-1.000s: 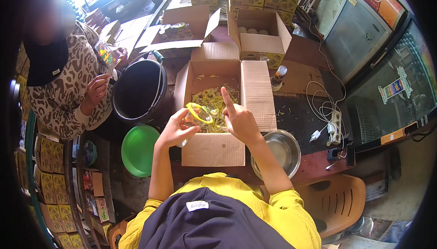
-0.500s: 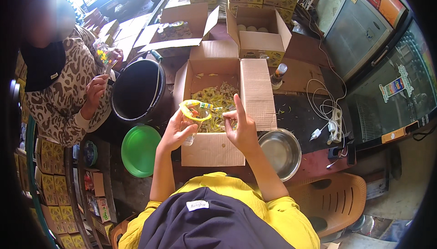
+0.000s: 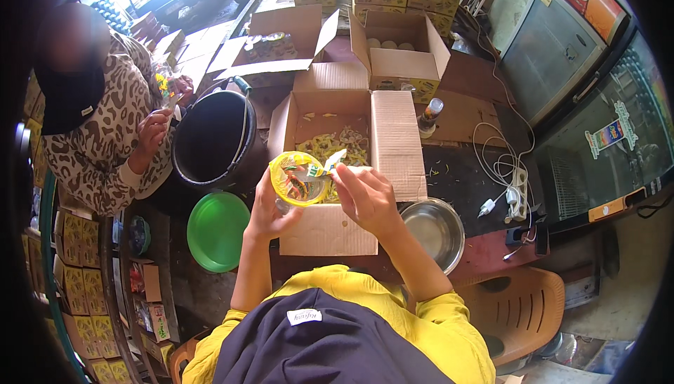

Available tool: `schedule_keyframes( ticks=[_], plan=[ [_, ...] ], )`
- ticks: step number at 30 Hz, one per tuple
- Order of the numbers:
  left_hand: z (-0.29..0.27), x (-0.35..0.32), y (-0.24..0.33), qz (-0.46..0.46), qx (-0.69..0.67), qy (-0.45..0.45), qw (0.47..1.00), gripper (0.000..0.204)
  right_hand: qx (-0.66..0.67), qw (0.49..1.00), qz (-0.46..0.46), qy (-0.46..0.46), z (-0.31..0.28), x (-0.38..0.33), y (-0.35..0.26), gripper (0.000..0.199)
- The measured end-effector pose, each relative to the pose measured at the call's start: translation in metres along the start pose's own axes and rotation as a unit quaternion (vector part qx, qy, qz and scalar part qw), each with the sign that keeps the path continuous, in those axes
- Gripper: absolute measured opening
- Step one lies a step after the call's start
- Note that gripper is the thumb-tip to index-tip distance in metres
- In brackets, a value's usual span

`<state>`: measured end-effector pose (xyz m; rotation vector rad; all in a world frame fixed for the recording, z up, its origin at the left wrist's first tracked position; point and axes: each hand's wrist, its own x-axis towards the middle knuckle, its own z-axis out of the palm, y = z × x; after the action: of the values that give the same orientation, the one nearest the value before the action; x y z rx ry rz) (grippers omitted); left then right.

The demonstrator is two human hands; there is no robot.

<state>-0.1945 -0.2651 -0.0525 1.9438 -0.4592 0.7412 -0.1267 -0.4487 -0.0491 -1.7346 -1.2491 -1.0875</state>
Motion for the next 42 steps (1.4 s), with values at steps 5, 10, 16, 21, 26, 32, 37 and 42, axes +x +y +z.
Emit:
schedule_keyframes(
  ticks=[5, 10, 16, 21, 26, 32, 37, 42],
  plan=[
    [0.005, 0.003, 0.012, 0.026, 0.095, 0.029, 0.995, 0.056, -0.013, 0.997, -0.072, 0.017, -0.009, 0.007, 0.0, 0.047],
    [0.002, 0.007, 0.025, 0.002, 0.105, 0.018, 0.994, 0.053, -0.025, 0.992, -0.119, -0.039, -0.022, 0.015, 0.006, 0.04],
    [0.004, 0.014, 0.038, -0.015, 0.106, 0.02, 0.994, 0.05, -0.047, 0.986, -0.149, -0.061, -0.026, 0.023, 0.008, 0.041],
    [0.0, 0.015, 0.037, -0.057, 0.089, -0.001, 0.994, 0.047, -0.04, 0.986, -0.143, -0.075, -0.022, 0.024, 0.01, 0.043],
    [-0.001, 0.019, 0.036, -0.075, 0.068, -0.033, 0.994, 0.046, -0.021, 0.987, -0.134, -0.091, -0.018, 0.021, 0.014, 0.044],
    [-0.006, 0.019, 0.033, -0.082, 0.048, -0.025, 0.995, 0.047, -0.007, 0.989, -0.103, -0.107, -0.024, 0.027, 0.011, 0.044],
    [-0.009, 0.021, 0.037, -0.102, 0.038, -0.054, 0.993, 0.047, -0.02, 0.987, -0.098, -0.125, -0.028, 0.029, 0.009, 0.043],
    [-0.008, 0.025, 0.041, -0.092, 0.016, -0.068, 0.993, 0.048, -0.012, 0.989, -0.103, -0.109, -0.024, 0.029, 0.012, 0.044]
  ],
)
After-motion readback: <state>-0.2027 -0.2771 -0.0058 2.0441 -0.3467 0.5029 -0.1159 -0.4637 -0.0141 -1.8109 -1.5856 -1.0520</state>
